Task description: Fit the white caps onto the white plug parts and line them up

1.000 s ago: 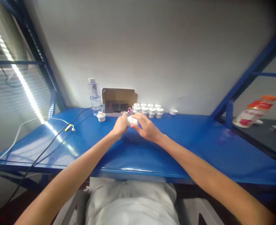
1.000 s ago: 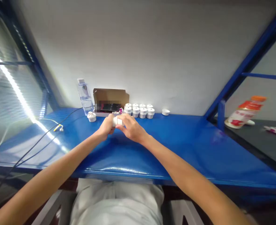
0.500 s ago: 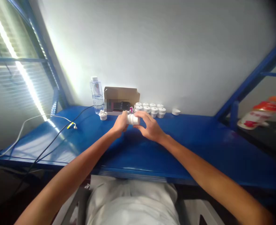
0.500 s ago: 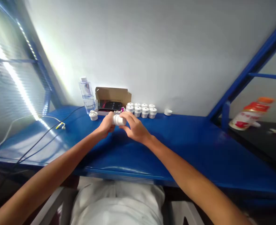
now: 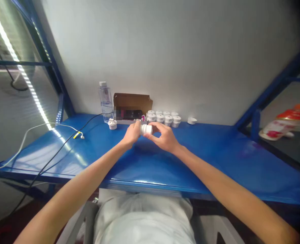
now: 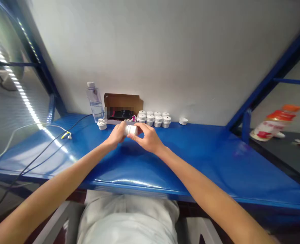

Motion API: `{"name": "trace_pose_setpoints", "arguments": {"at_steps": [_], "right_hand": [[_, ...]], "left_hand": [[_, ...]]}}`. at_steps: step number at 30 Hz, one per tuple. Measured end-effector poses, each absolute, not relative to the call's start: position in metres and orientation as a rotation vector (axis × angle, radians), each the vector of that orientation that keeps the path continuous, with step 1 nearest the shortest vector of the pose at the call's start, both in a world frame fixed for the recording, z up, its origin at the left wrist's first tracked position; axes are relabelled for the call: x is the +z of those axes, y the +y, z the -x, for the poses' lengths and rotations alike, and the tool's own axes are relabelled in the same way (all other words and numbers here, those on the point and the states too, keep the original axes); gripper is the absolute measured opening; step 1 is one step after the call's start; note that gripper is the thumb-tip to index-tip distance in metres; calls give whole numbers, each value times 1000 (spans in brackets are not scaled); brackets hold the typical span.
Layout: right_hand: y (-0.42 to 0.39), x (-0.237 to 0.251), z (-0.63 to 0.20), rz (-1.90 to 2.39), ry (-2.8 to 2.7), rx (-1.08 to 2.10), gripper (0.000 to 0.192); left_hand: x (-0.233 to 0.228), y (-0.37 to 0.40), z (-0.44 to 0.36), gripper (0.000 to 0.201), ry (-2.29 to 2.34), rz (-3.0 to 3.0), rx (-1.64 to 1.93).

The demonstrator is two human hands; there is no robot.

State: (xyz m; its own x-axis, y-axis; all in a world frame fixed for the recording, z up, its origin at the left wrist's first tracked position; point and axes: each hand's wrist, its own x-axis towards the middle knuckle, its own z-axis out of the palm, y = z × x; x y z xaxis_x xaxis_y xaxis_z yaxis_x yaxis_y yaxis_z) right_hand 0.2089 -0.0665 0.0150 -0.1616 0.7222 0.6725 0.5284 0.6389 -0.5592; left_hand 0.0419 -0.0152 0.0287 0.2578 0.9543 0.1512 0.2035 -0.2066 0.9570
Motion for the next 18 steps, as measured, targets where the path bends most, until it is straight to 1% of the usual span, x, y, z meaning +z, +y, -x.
{"name": "trace_pose_setpoints", "arguments": {"at_steps": [5,10,11,13,16,18], "right_hand": [[-63,10,-203,1050,-1573,584,46],[-52,11,-209,1112,-1310,867,53],[-51,12,-211,1122,-1256,913,54],[-48,14,-214,1128,-1166,992,54],[-48,16,-215,1114,-1125,1033,53],[-49,17,-214,1112,-1146,1003,52]], "left_hand": [[25,-13,-42,33,1070,-1847,1184],[31,-16,-39,31,699,-1915,1142],[34,-17,-37,32,608,-1938,1123],[39,-20,-35,41,472,-1970,1103],[41,-22,-35,54,455,-1951,1130],[39,-21,-36,50,582,-1884,1107]]}}
